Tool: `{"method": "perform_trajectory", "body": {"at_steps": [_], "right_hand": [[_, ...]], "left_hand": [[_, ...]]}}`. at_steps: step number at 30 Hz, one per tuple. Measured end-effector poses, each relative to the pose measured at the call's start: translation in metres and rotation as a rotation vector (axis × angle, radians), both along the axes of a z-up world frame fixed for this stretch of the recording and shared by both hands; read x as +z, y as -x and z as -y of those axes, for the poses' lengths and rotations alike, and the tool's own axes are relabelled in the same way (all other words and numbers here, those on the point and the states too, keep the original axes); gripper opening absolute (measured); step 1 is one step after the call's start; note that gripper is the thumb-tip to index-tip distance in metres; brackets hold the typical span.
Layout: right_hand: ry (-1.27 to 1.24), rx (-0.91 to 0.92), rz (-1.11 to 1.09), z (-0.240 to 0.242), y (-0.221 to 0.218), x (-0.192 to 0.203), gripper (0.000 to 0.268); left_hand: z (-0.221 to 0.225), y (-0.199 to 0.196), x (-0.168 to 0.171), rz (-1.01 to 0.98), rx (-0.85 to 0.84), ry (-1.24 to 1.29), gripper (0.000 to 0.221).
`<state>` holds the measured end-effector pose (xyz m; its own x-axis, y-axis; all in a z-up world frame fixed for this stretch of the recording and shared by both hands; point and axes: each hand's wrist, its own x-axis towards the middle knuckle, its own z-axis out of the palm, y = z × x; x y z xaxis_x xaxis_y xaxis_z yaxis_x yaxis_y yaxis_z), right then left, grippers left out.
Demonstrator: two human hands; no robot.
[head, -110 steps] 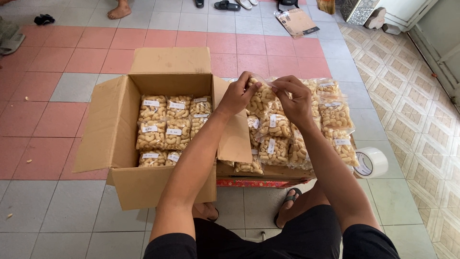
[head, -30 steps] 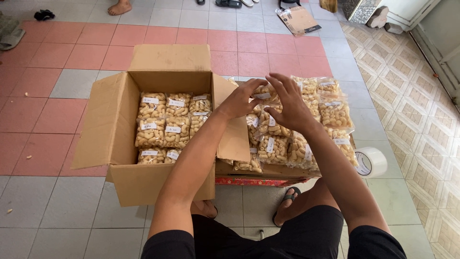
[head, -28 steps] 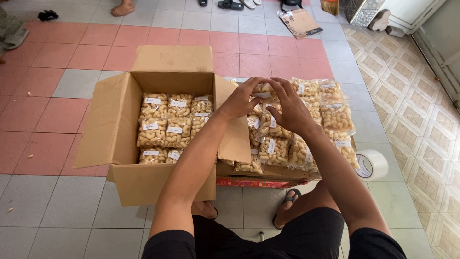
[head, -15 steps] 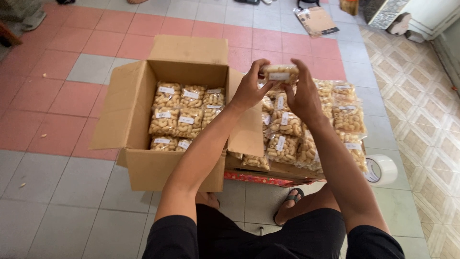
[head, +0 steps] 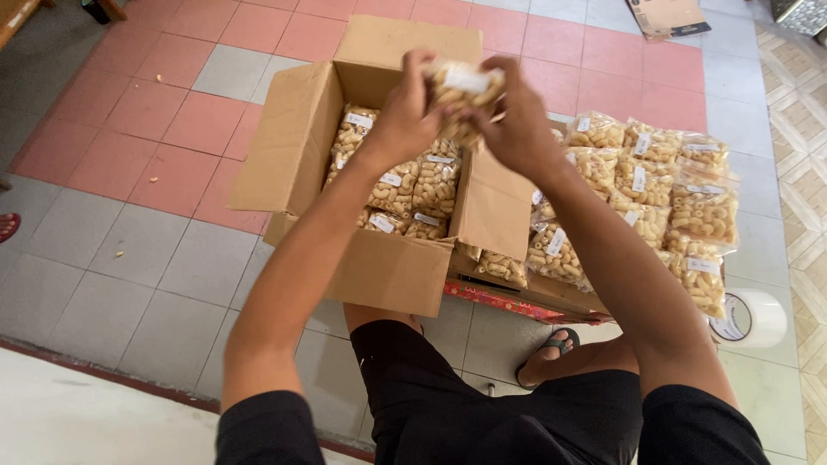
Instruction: The person picks up individual sealed plastic bags containing snacks from a pile and places them into a cardboard box, arranging them in layers and pressing them down to fit.
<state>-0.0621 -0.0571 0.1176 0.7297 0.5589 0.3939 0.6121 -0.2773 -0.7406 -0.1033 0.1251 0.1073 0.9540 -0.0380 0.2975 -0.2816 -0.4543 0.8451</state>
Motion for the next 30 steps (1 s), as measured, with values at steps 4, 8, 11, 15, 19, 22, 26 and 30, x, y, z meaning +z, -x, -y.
{"method": "perform_trajectory", "body": {"at_steps": [4,8,11,15,19,22,26,30], "right_hand": [[0.362,0.075,-0.066,-0.031,0.021,-0.037,0.052],[0.616,0.182,-0.044,-0.05,0.023,-0.066,0.054],[0.986,0.214,0.053,-0.059,0.02,-0.082,0.056],[1.235,0.256,0.131,-0.064,0.018,-0.09,0.053],[1.448,0.247,0.325,-0.066,0.017,-0.104,0.054],[1.466,0.241,0.39,-0.068,0.019,-0.103,0.057],[1.367,0.374,0.316,-0.069,0.032,-0.084,0.05],[1.238,0.506,0.143,-0.069,0.037,-0.079,0.039]], "left_hand": [[-0.028,0.065,-0.007,-0.341,0.122,-0.26,0.061],[-0.049,0.075,-0.035,-0.566,0.06,-0.369,0.054],[-0.055,0.066,-0.067,-0.709,-0.016,-0.315,0.052],[-0.065,0.02,-0.143,-0.826,-0.135,-0.218,0.035],[-0.064,-0.006,-0.183,-0.918,-0.242,-0.16,0.027],[-0.054,-0.008,-0.193,-0.763,-0.287,-0.586,0.033],[-0.041,0.011,-0.158,-0.71,-0.335,-0.691,0.036],[-0.034,0.024,-0.118,-0.702,-0.28,-0.7,0.039]]}}
